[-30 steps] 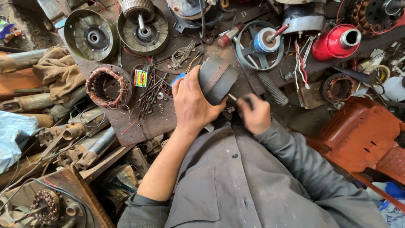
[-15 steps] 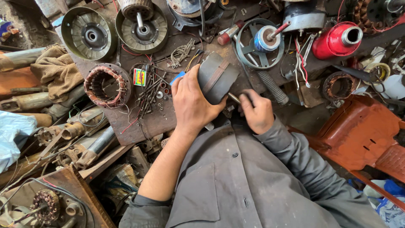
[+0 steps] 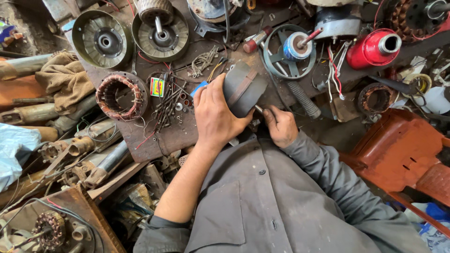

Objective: The person lubricates the internal components of electric motor stators and rotors using a red oil can. They then insert metal shafts into the components and rotate them to distribute the lubricant. The person handles multiple motor parts on a cluttered workbench.

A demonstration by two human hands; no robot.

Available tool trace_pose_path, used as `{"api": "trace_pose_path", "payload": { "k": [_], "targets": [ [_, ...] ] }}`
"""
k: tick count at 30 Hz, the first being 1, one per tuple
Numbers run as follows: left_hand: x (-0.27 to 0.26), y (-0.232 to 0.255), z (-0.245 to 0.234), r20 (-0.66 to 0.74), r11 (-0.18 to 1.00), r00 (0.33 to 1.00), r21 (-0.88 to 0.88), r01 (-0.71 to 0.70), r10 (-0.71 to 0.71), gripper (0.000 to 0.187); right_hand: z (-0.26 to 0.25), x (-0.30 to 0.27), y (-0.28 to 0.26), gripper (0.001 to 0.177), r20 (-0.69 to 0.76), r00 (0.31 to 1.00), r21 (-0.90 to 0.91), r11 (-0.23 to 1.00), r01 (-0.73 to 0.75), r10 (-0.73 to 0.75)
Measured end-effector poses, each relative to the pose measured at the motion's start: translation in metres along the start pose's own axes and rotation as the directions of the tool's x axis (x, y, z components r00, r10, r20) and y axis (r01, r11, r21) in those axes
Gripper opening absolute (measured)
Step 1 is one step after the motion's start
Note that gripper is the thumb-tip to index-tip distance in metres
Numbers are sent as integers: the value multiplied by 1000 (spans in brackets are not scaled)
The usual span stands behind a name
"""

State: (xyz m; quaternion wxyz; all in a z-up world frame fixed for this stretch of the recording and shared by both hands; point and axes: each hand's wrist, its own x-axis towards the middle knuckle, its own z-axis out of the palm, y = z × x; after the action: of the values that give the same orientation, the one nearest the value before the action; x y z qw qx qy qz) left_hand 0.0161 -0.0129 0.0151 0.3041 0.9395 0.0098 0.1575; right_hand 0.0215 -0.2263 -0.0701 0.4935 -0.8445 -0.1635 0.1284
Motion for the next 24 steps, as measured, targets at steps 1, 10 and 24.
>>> {"api": "trace_pose_path", "payload": {
  "k": [1,10,24],
  "targets": [
    [-1,0,0,-2,1000,1000,-1,3,-3,101,1,-1,3,30,21,999,35,998,-50,50],
    [0,0,1,-12,999,1000,35,19,-19,101,6,-7,13,39,200,913,503,762,-408,356],
    [2,0,1,1,998,1000,54,20,-20,102,-11,3,-3,33,41,830,-495,710,500,-556]
  ]
}}
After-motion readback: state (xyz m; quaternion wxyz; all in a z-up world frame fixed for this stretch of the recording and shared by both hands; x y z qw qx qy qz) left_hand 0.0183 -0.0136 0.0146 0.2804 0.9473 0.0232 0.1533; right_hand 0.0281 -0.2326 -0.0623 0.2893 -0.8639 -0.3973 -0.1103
